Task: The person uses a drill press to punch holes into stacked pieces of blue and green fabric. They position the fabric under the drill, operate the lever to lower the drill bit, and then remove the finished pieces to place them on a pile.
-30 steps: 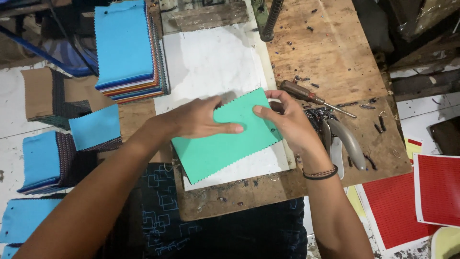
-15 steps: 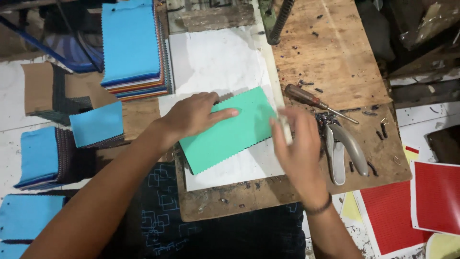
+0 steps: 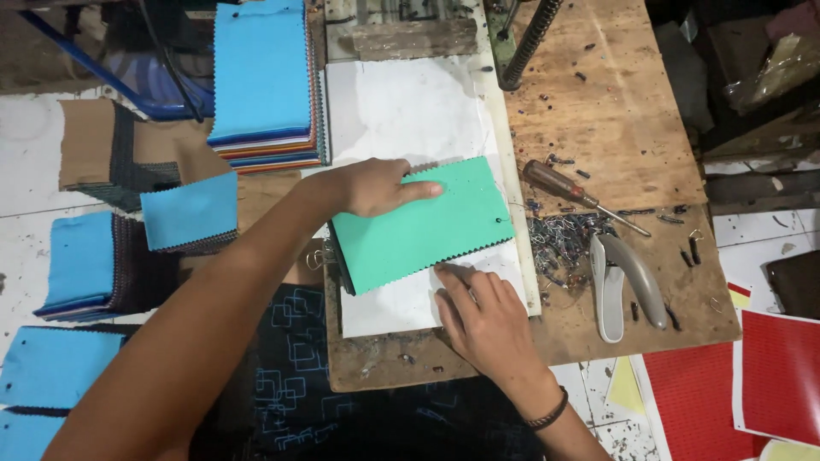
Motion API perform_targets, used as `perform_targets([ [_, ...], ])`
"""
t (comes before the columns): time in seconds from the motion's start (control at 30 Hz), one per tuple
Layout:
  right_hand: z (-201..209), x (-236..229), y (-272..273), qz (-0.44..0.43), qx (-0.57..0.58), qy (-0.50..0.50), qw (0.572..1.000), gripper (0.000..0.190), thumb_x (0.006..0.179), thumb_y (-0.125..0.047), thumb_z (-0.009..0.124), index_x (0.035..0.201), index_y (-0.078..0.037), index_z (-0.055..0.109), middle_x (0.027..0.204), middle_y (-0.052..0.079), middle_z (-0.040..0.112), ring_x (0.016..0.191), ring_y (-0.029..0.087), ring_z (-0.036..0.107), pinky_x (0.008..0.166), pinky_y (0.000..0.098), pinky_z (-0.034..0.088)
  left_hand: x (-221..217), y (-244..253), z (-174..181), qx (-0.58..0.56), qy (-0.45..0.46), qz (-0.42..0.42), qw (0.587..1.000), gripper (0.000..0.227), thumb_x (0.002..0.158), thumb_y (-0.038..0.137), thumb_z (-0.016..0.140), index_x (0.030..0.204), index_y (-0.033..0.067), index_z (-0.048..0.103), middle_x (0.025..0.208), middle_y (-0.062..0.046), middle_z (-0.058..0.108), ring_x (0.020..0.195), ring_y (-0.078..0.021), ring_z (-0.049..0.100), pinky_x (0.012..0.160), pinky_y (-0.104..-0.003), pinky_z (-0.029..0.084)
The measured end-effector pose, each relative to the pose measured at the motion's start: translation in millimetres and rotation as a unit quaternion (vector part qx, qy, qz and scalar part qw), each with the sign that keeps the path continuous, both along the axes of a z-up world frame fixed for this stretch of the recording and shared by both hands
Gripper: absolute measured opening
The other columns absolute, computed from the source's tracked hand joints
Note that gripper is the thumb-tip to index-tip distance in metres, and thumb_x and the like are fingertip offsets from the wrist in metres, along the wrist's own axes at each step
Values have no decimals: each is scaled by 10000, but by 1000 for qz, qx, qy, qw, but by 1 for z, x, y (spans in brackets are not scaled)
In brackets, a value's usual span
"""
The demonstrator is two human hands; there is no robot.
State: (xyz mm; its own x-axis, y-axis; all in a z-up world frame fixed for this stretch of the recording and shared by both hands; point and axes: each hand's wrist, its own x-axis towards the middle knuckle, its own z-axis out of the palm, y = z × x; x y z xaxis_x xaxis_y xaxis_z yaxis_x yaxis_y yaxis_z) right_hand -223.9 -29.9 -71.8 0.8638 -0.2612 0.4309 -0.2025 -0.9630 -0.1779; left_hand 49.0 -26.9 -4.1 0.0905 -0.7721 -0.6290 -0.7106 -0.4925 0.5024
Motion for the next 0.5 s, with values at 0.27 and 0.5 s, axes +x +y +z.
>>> perform_targets([
  [0.27, -2, 4, 0, -18, -40, 19, 999, 307, 1012, -261, 646, 1272, -96, 639, 880, 55, 522, 746, 222, 510, 627, 334, 411, 2, -3, -5, -3, -20, 0, 1000, 1012, 842, 789, 333, 1545, 62, 368, 1546, -193, 470, 1355, -371, 522, 1056, -475, 434],
  [0.5, 3, 3, 3, -1, 10, 8, 1000, 238, 978, -204, 660, 1173, -67, 651, 855, 57, 558, 729, 224, 549, 590, 336, 459, 7, -6, -19, -35, -63, -19, 997, 890, 872, 789, 342, 1376, 76, 513, 1265, -194, 640, 1100, -363, 632, 871, -452, 479],
])
